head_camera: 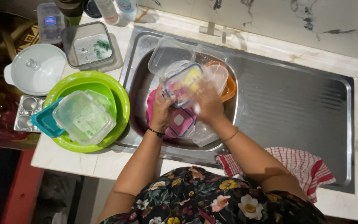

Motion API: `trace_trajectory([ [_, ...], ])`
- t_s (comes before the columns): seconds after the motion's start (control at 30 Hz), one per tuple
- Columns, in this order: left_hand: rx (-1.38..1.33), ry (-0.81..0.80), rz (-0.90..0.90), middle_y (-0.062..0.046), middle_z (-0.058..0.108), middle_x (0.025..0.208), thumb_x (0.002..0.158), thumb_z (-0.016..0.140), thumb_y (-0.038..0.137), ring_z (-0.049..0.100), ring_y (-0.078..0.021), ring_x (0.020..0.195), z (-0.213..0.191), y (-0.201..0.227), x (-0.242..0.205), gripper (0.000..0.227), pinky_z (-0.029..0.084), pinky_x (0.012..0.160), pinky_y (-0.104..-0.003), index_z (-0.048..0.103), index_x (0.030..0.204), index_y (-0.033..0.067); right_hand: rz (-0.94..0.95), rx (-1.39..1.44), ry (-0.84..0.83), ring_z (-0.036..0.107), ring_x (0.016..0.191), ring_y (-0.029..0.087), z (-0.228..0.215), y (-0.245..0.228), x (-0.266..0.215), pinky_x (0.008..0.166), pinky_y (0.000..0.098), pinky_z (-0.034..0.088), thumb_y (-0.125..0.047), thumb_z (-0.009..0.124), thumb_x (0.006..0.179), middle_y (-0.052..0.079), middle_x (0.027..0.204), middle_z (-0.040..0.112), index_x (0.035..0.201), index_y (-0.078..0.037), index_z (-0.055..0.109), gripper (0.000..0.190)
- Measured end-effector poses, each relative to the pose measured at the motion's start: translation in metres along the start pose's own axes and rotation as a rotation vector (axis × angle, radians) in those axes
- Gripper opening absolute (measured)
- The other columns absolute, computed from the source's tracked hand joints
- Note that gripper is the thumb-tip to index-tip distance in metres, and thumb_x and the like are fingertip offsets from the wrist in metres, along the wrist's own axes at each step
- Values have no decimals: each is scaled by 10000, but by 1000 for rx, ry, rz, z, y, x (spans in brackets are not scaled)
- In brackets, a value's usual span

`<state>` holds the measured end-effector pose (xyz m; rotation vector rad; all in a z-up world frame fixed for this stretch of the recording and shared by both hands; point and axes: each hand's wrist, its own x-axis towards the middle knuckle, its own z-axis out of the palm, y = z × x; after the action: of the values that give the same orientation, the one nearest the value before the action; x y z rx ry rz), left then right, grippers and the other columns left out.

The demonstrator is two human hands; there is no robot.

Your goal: Washing plastic food containers and lids in a kitchen sink.

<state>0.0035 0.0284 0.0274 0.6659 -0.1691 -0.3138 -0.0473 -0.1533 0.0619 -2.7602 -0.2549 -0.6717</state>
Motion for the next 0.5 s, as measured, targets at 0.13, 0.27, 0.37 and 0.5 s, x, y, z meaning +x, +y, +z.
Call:
trace_trajectory([
  [0.13, -11, 39, -28, -139, 552, 1437, 855, 621, -49, 629, -259, 1209, 2, 2, -2, 869, 583, 947, -407, 264, 1636, 80, -225, 77, -132, 410, 1408, 460, 12, 1, -11, 1186, 570, 301, -220, 647, 956, 236, 1535, 474, 1387, -248, 656, 432],
  [0.27, 18, 0, -34, -124, 543, 1453, 846, 629, -44, 624, -260, 1238, 0, 1, -6, 876, 588, 984, -421, 260, 1630, 80, -46, 81, -7, 400, 1488, 412, -3, 11, 9, 1243, 580, 261, -101, 581, 892, 215, 1572, 474, 1420, -233, 619, 545],
  [0.37, 32, -51, -20, -114, 547, 1467, 856, 633, -53, 619, -247, 1269, -6, -8, -4, 870, 581, 1022, -408, 267, 1636, 65, 17, 121, -4, 392, 1520, 413, 1, 7, 8, 1276, 579, 248, -126, 585, 957, 195, 1574, 476, 1483, -185, 584, 530],
  [0.5, 40, -117, -45, -116, 563, 1454, 871, 613, -64, 621, -232, 1246, -11, -11, -9, 869, 574, 1006, -382, 258, 1652, 69, -342, 171, -137, 428, 1462, 380, -7, -19, 9, 1232, 580, 254, -267, 656, 941, 125, 1535, 520, 1381, -232, 641, 442],
])
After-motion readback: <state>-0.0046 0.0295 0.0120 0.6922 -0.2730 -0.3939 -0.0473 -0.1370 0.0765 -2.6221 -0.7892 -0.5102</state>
